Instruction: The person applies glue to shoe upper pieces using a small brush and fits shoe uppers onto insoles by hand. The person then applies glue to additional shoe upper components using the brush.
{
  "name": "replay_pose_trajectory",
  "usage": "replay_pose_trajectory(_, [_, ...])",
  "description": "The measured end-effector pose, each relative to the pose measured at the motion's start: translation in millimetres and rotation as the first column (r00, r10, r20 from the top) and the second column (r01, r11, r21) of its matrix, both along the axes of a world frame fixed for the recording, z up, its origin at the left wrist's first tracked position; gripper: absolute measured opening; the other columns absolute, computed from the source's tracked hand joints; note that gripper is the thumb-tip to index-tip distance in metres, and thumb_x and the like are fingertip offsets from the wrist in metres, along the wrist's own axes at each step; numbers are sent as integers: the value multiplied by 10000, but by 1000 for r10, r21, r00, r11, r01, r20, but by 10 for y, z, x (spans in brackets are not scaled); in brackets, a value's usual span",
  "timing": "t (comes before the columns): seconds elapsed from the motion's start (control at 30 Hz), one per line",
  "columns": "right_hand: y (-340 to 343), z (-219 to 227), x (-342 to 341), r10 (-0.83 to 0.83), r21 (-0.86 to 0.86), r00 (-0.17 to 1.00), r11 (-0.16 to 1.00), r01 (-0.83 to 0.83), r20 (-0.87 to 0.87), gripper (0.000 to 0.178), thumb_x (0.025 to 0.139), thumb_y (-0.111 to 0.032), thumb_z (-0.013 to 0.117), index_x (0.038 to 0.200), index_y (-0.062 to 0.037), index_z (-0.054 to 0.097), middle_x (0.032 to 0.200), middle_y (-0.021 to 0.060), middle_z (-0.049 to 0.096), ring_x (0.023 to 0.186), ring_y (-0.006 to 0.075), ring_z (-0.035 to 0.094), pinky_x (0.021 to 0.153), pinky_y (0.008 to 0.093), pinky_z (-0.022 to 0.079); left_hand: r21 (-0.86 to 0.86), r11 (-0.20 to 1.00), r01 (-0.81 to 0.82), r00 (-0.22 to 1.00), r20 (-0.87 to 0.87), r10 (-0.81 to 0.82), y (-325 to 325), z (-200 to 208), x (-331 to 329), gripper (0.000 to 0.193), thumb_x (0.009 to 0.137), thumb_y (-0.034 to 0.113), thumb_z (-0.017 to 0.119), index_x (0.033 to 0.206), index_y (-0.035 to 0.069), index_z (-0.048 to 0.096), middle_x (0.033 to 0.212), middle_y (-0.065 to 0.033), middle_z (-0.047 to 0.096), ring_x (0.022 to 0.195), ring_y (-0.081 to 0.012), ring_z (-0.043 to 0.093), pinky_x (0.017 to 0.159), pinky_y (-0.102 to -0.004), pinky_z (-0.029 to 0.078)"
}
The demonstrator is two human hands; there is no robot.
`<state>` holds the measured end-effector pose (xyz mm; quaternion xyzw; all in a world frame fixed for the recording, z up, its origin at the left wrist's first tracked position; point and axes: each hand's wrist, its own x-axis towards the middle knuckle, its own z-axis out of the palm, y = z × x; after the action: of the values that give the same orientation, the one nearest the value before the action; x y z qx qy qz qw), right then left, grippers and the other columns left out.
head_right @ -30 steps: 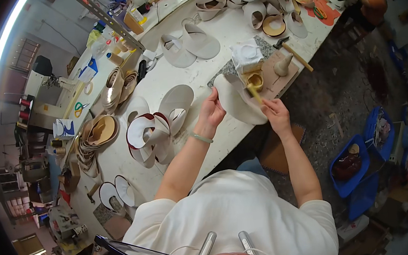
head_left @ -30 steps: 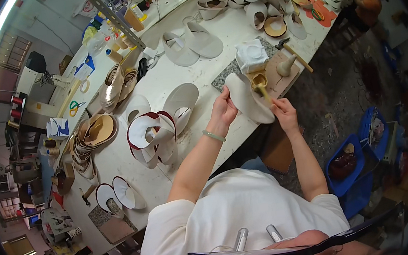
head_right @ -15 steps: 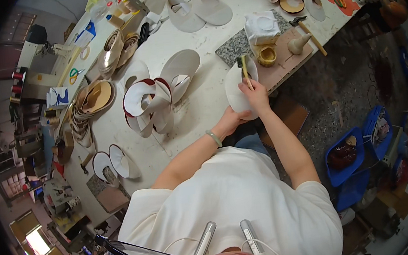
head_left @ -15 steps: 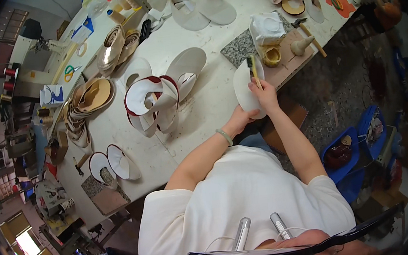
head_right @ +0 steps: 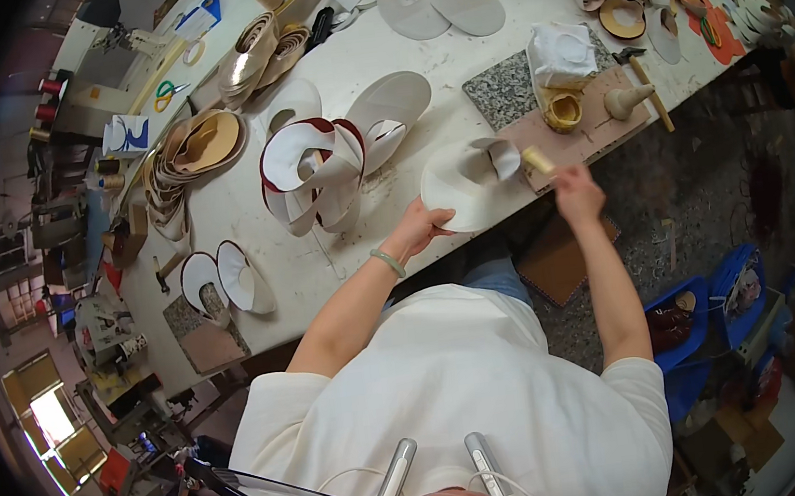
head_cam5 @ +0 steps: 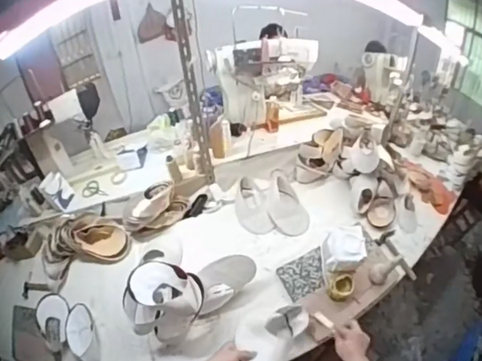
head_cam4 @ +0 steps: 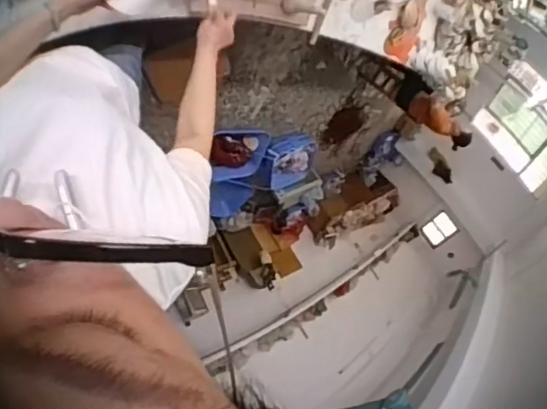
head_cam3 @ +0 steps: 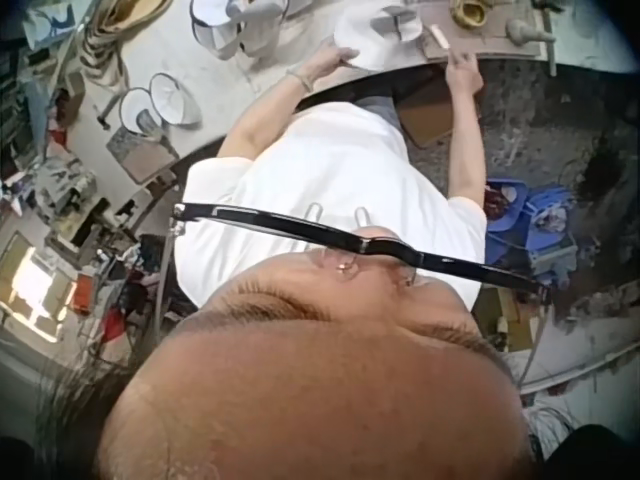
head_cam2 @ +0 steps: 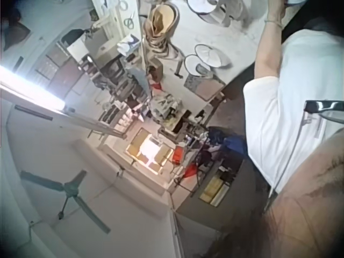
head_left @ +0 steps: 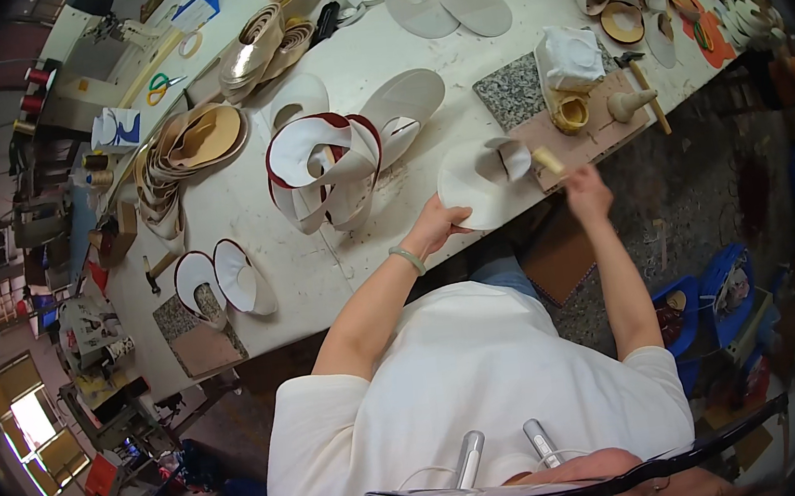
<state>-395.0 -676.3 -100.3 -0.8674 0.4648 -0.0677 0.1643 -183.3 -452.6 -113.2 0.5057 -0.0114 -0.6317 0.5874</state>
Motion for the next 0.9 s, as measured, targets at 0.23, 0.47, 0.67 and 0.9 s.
replay_pose_trajectory(0.23, [255,228,659,558,-97,825,829,-550,90,182,798,-167,667,968,-221,701,849,10,589,732,222,612,619,342,480,12,997,80,993,91,-80,89,175,-163,562,801,38,596,1317,61,374,1151,-97,564,939,-208,610,664,-327,567])
replay_pose_trajectory(0.47, [241,356,800,794,18,575,583,-812,198,170,803,-215,678,971,-199,700,859,44,593,704,248,612,618,372,476,-1,996,91,990,111,-90,283,188,-64,606,794,37,591,1349,83,353,1157,-91,557,962,-204,592,648,-331,560])
replay_pose_trajectory(0.67, [197,302,931,485,97,838,849,-520,249,156,805,-219,659,952,-228,708,874,21,609,766,233,628,674,370,500,17,991,131,988,85,-132,312,219,-39,591,799,38,588,1345,80,367,1158,-84,554,982,-190,573,641,-313,550])
replay_pose_trajectory(0.9, [457,517,652,571,12,803,814,-581,169,198,821,-226,644,1008,-265,699,879,30,594,740,245,621,641,344,489,-17,1000,-7,999,44,8,267,219,-33,573,796,2,586,1326,33,370,1150,-112,568,913,-205,624,665,-333,566])
